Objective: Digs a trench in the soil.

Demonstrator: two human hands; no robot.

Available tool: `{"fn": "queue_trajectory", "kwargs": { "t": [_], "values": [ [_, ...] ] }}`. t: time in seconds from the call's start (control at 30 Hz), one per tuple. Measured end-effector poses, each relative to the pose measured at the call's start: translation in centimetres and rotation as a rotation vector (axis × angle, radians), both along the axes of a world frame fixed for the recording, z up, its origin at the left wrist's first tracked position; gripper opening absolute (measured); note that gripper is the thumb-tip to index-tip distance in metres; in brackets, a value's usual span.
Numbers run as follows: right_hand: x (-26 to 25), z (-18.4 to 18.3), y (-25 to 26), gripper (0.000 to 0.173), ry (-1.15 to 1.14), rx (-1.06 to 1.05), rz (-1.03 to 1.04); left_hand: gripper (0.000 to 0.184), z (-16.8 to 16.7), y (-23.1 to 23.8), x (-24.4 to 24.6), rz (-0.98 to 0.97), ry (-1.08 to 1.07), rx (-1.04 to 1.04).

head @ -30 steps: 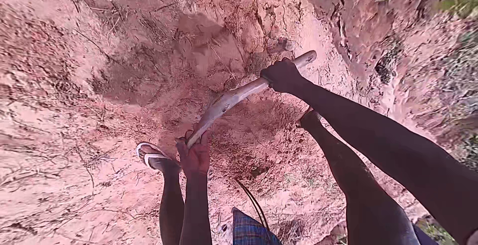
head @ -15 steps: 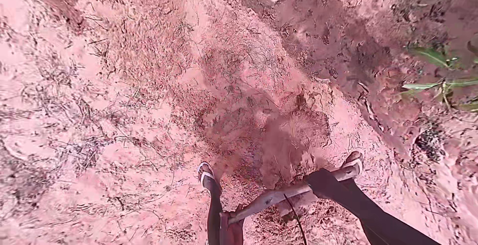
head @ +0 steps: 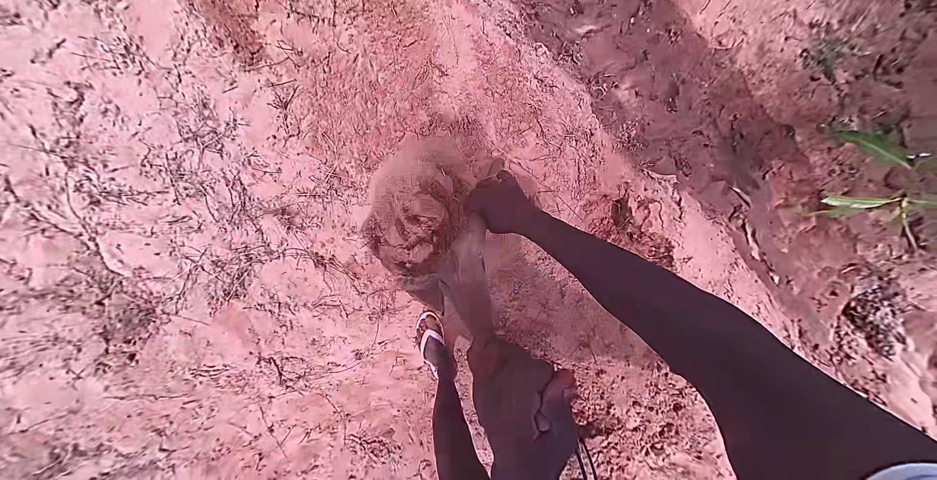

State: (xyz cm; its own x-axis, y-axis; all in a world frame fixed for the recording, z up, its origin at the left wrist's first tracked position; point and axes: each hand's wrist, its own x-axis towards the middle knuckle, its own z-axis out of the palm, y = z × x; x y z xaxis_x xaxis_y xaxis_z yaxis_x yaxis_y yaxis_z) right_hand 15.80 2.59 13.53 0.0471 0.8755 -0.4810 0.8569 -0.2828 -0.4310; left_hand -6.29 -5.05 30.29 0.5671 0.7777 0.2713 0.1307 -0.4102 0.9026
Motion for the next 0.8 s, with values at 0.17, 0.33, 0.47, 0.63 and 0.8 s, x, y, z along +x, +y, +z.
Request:
{"fn": "queue_trajectory", "kwargs": {
  "t": [0.17,0.33,0.47,0.63,0.8],
  "values": [
    [-1.5,0.2,-1.5,0.036,0.123,0.168,0.019,0.035,1.3,-3.2,-0.3,-0.142,0.124,0.147],
    [-5.4,-1.9,-15.8,0.02,0.361,-0.13,-0.041,0.031,-0.8,-6.0,-5.2,-0.185,-0.041,-0.141],
    [-7.9,-3.1,-27.7,0.035,0.406,-0.525,-0.179,0.026,-7.4,-6.1,-7.1,0.247,-0.061,-0.76],
    [-10.0,-5.3,-34.4,0.039,0.39,-0.799,-0.227,0.022,-15.0,-8.0,-8.9,0.319,-0.046,-1.103],
    [-13.2,-7.8,-30.8,0.035,0.436,-0.742,-0.151,0.019,-17.7,-6.8,-15.7,0.425,-0.102,-1.135]
  ]
}}
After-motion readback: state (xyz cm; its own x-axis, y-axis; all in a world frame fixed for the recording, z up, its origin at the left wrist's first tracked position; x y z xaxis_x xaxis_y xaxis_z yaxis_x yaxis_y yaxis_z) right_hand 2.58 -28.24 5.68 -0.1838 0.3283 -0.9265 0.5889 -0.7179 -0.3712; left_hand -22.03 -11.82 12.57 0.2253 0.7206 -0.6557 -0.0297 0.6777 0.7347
